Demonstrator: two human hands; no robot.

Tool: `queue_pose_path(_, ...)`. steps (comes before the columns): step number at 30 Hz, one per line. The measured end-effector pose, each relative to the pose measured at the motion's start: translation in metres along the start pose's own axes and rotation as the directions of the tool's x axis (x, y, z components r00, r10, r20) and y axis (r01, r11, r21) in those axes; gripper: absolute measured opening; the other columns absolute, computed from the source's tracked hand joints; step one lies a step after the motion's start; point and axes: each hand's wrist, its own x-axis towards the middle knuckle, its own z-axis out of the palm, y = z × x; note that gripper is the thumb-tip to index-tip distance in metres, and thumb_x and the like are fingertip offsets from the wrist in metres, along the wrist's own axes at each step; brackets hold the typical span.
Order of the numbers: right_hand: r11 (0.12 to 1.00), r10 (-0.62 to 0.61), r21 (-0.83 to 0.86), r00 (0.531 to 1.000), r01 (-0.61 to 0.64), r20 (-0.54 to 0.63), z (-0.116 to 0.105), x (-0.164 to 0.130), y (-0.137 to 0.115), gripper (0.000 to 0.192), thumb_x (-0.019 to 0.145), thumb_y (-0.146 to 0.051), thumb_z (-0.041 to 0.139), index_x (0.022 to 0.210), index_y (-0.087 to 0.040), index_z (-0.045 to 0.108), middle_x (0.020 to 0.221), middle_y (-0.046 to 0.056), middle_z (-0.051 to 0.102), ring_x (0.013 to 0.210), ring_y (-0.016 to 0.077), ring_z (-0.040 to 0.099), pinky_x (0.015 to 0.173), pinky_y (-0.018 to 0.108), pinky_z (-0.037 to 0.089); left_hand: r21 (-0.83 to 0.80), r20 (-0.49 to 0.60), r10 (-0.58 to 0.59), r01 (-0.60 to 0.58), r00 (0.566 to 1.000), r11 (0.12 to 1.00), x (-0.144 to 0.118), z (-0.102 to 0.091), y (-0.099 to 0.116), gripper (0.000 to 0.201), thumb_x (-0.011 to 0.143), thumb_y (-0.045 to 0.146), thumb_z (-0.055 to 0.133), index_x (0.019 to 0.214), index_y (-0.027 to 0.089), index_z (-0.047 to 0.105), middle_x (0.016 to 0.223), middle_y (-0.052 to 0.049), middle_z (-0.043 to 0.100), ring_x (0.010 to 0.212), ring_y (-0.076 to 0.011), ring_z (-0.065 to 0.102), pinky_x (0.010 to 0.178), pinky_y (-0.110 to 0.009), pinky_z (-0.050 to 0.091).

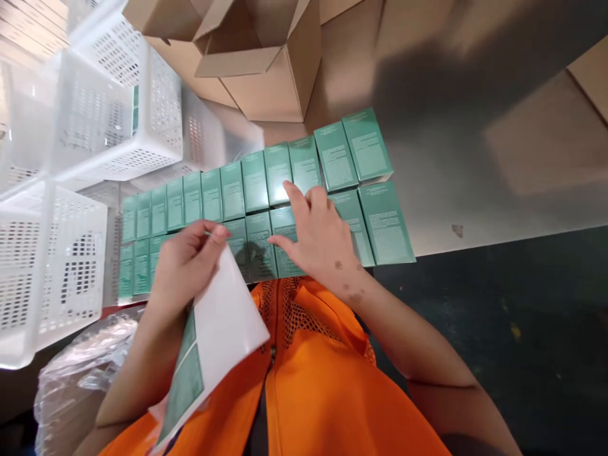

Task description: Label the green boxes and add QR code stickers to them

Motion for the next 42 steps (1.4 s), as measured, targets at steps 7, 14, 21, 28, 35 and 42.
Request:
queue_pose_path(7,0.88,-0.043,0.45,0.97,0.15,-0.239,-0.003,-0.046,-0.034,0.055,0.084,-0.048,0.074,0.13,-0.029,0.05,0.112,0.011,0.059,0.099,0.0284,0.063,0.081,0.045,0.059,-0.021,-0.576,0.013,-0.03,0.817,0.999,0.032,-0.008,-0.004,0.023,0.095,0.042,0.055,0.087,0.021,0.06,0.055,0.005,0.05,0.052,-0.0132,0.041,0.055,-0.027,0.03)
queue_pose_path(14,0.836,-0.048,0.541,0.994,0.096,-0.103,0.021,-0.063,-0.052,0.068,0.089,-0.028,0.071,0.147,-0.034,0.037,0.095,0.002,0.071,0.081,0.0211,0.071,0.071,0.034,0.063,-0.083,-0.658,-0.001,-0.071,0.753,0.994,0.052,-0.003,-0.008,0.015,0.092,0.036,0.059,0.092,0.022,0.059,0.055,0.007,0.048,0.051,-0.0128,0.045,0.058,-0.026,0.035)
queue_pose_path(21,0.772,-0.027,0.631,0.996,0.077,-0.088,0.016,-0.048,-0.036,0.058,0.093,-0.018,0.062,0.143,-0.043,0.049,0.094,0.0,0.063,0.075,0.0135,0.065,0.065,0.024,0.059,-0.215,-0.7,0.211,-0.482,0.682,0.849,0.044,-0.015,-0.026,0.006,0.084,0.025,0.069,0.09,0.023,0.068,0.105,-0.004,0.072,0.109,-0.023,0.067,0.093,-0.036,0.053)
queue_pose_path(28,0.699,0.071,0.714,0.992,0.022,-0.1,0.007,-0.036,-0.036,0.059,0.094,-0.028,0.063,0.148,-0.039,0.042,0.093,0.001,0.054,0.067,0.0123,0.059,0.058,0.025,0.057,-0.576,-0.119,0.451,-0.431,0.885,0.694,0.016,-0.042,-0.042,0.05,0.071,0.042,0.085,0.116,0.025,0.073,0.109,-0.01,0.076,0.11,-0.0308,0.068,0.097,-0.044,0.054)
queue_pose_path(35,0.906,-0.043,0.391,0.955,0.161,-0.294,-0.013,-0.028,-0.041,0.013,0.088,-0.027,0.072,0.101,-0.029,0.075,0.091,0.004,0.063,0.081,0.0189,0.063,0.07,0.033,0.058,-0.623,-0.025,0.177,-0.154,0.984,0.767,0.014,-0.039,-0.046,0.025,0.068,0.029,0.088,0.092,0.027,0.081,0.084,-0.003,0.077,0.074,-0.0159,0.065,0.066,-0.025,0.05)
queue_pose_path(42,0.777,0.094,0.63,0.989,-0.002,-0.113,-0.025,-0.028,-0.034,0.021,0.085,-0.033,0.077,0.105,-0.032,0.076,0.076,-0.001,0.071,0.068,0.0189,0.068,0.063,0.034,0.061,-0.633,0.014,0.059,-0.037,0.998,0.773,0.017,-0.029,-0.035,0.022,0.065,0.039,0.088,0.071,0.021,0.077,0.06,0.001,0.065,0.055,-0.0106,0.05,0.055,-0.023,0.039)
